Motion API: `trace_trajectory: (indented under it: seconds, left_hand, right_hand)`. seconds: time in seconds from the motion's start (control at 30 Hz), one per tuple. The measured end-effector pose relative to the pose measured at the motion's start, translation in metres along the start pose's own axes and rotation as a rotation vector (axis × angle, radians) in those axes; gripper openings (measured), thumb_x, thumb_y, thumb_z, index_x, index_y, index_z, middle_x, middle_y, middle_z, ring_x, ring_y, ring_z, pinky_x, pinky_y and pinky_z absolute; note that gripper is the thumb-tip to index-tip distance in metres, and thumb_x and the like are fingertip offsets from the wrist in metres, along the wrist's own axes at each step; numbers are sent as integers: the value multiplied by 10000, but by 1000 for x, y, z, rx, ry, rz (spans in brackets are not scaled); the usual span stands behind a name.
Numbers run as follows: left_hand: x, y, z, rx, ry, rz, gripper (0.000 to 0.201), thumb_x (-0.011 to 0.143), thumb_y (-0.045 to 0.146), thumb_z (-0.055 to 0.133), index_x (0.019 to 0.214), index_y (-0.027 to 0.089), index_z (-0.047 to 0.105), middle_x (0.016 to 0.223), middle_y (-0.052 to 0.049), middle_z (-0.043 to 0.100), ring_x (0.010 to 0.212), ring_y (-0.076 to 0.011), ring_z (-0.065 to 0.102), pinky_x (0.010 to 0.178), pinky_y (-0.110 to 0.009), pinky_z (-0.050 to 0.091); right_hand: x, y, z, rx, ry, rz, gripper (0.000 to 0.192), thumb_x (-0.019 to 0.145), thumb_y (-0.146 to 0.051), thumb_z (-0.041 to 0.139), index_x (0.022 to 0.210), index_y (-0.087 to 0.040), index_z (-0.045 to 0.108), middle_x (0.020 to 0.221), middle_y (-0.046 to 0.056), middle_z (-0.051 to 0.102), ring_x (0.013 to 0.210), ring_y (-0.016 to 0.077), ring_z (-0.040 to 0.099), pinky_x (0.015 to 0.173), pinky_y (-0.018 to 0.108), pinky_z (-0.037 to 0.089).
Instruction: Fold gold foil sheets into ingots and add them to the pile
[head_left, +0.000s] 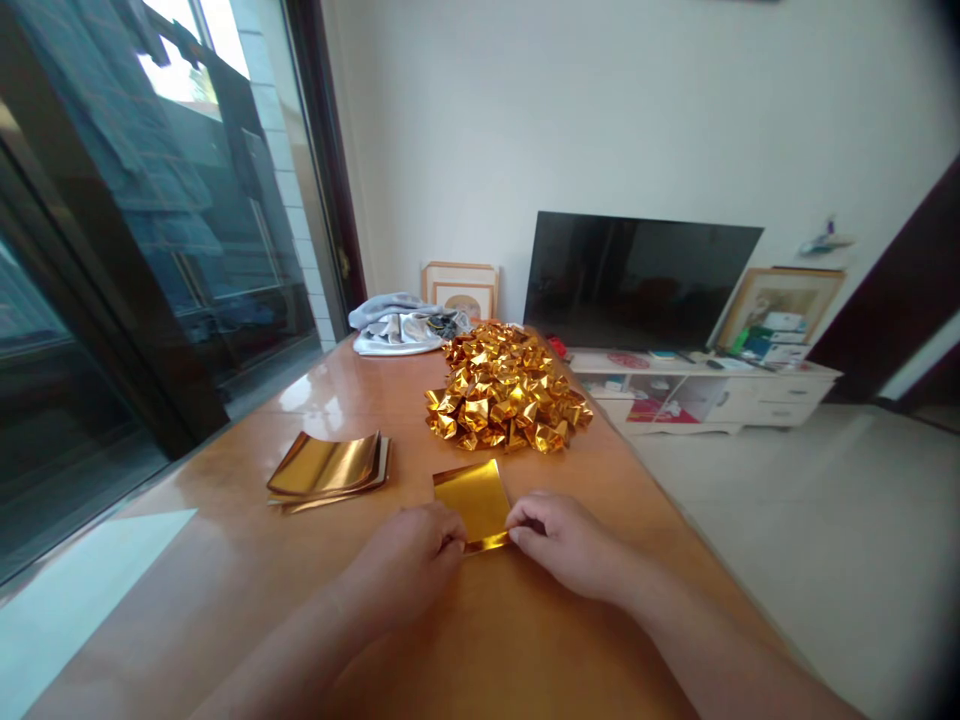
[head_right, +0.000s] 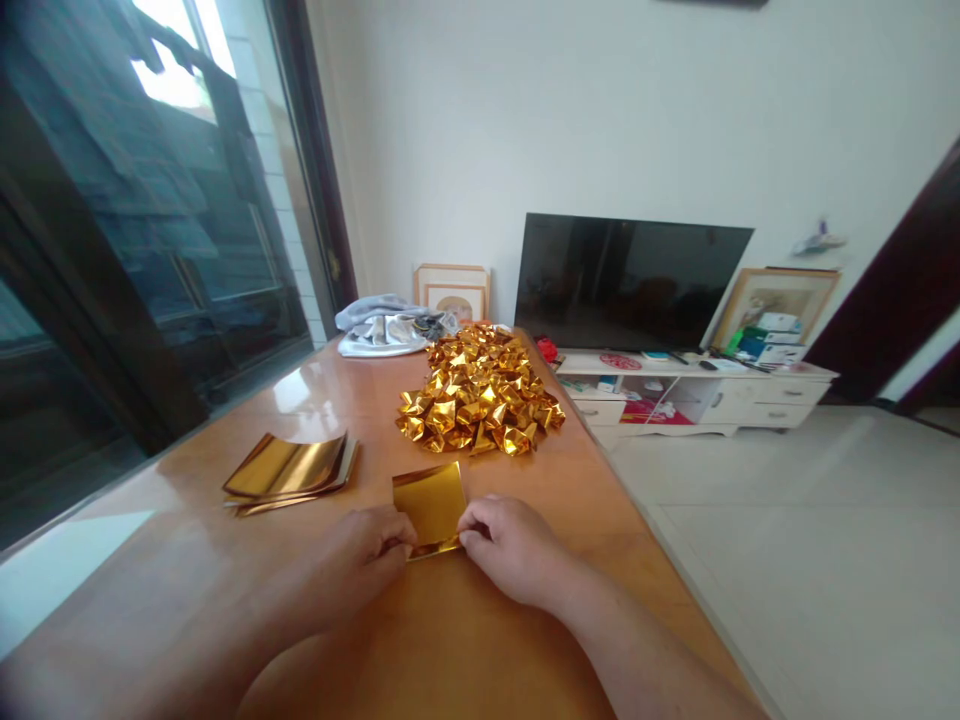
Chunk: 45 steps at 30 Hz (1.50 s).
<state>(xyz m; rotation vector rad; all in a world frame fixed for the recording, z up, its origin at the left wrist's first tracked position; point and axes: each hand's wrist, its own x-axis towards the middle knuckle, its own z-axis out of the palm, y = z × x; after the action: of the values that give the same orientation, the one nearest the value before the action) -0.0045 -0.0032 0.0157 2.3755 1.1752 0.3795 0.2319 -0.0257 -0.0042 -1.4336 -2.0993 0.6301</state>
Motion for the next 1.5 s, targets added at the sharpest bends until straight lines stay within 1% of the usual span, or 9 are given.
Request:
trace_trajectory:
  seconds: [0.17, 0.3, 0.47, 0.6, 0.9, 1.17, 1.3, 1.4, 1.5]
  left_hand:
    - [0, -1, -3, 19, 4, -85, 169, 820, 181, 464, 759, 205, 620, 786, -10, 669, 721, -157, 574, 588, -249, 296]
    - [0, -2, -5, 29, -29, -108, 153, 779, 168, 480, 750, 201, 626, 768, -11, 663, 704, -153, 565, 575, -248, 282]
    - [2, -9, -3, -19, -64, -133, 203, 761, 146, 465, 817, 192, 654, 782, -10, 663, 705, -147, 569, 573, -242, 297]
    - [3, -15, 1, -57, -50, -160, 167, 769, 165, 481, 853, 190, 624, 762, 1, 645, 667, -138, 553, 549, -235, 294]
    - [3, -17, 3, -58, -48, -125, 133, 783, 163, 482, 857, 196, 587, 728, 16, 618, 635, -126, 532, 532, -237, 270]
    - [3, -11, 0, 26, -49, -83, 160, 757, 145, 482, 846, 209, 599, 728, 11, 617, 656, -143, 537, 556, -240, 284]
    - [3, -5, -2, 81, -45, -53, 221, 754, 130, 481, 896, 224, 623, 804, -4, 662, 722, -165, 583, 605, -243, 333]
    - [2, 0, -4, 116, -28, -7, 273, 753, 100, 467, 926, 233, 631, 903, -15, 698, 815, -185, 620, 682, -256, 385]
    - [1, 4, -5, 149, -39, 28, 296, 778, 97, 465, 970, 242, 639, 978, -28, 707, 888, -205, 631, 756, -280, 416]
  right_hand:
    - [3, 5, 6, 73, 17, 58, 111, 869, -229, 584, 823, -199, 680, 829, 6, 695, 769, 151, 620, 647, 236, 391]
    - [6, 10, 10, 117, 22, 88, 113, 864, -247, 586, 828, -194, 679, 824, 6, 703, 762, 153, 625, 629, 232, 390]
    - [8, 15, 11, 128, 7, 129, 113, 855, -273, 599, 834, -190, 672, 773, -2, 686, 703, 144, 600, 591, 228, 378]
    - [8, 16, 13, 109, 13, 141, 105, 852, -272, 603, 850, -189, 667, 770, -5, 675, 696, 138, 588, 586, 226, 367]
    - [8, 16, 16, 72, 39, 144, 77, 854, -264, 596, 856, -201, 640, 765, -12, 664, 689, 133, 581, 578, 228, 342]
    - [7, 10, 13, 11, 41, 140, 53, 847, -245, 600, 856, -202, 630, 769, -13, 664, 692, 130, 574, 578, 230, 321]
    - [7, 9, 13, 7, 45, 129, 47, 851, -248, 598, 860, -207, 620, 779, -16, 667, 702, 132, 580, 580, 229, 319]
    - [6, 10, 14, -5, 49, 126, 38, 850, -246, 601, 866, -213, 611, 781, -19, 664, 699, 132, 577, 577, 229, 313]
    - [6, 10, 15, -31, 54, 119, 34, 842, -240, 613, 863, -215, 604, 790, -20, 660, 701, 132, 567, 578, 230, 307]
